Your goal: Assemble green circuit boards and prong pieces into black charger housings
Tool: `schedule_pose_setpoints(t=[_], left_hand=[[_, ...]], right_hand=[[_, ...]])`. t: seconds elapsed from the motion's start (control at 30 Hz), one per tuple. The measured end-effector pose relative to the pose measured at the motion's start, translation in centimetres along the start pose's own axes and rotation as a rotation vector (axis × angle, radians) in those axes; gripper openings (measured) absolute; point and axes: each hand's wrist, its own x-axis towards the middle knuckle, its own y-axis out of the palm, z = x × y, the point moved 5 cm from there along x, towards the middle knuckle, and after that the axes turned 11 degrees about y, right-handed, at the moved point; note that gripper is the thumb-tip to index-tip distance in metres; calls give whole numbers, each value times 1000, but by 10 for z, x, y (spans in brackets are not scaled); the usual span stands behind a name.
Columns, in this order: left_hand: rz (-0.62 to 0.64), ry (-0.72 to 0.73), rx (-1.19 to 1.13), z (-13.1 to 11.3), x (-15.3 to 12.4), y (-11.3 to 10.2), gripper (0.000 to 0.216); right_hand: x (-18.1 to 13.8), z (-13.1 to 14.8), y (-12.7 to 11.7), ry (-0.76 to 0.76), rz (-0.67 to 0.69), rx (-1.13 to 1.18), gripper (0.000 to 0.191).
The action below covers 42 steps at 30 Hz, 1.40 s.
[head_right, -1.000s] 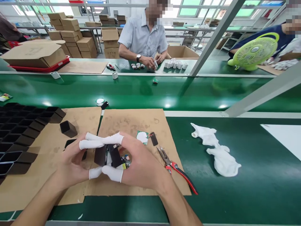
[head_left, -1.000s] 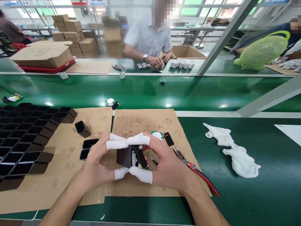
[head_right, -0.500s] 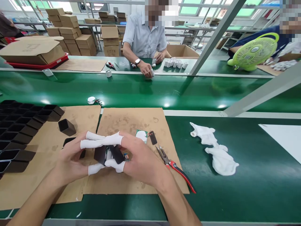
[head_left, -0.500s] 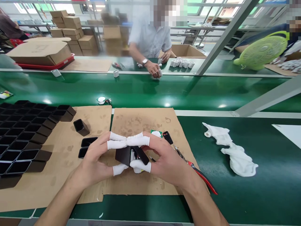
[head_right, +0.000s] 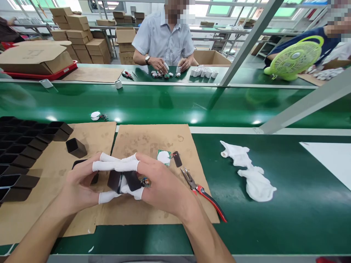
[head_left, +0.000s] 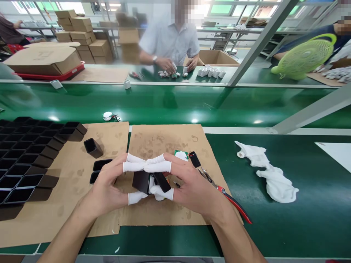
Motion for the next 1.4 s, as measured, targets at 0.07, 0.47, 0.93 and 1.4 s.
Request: schedule_pose_setpoints(t=[0.07, 0.47, 0.93, 1.4], left_hand=[[1, -14, -5, 1, 0, 0, 62], [-35, 12, -1, -2, 4, 0, 54], [-178, -140, -104, 14, -11, 3, 70], [-374, -62, 170, 10, -7, -9, 54]], right_hand=[[-1, 0, 0, 3, -1, 4, 75], [-1, 6, 1, 23, -21, 19, 56], [-9, 5, -4, 135, -133, 122, 69], [-77, -15, -18, 416, -295, -883, 6]])
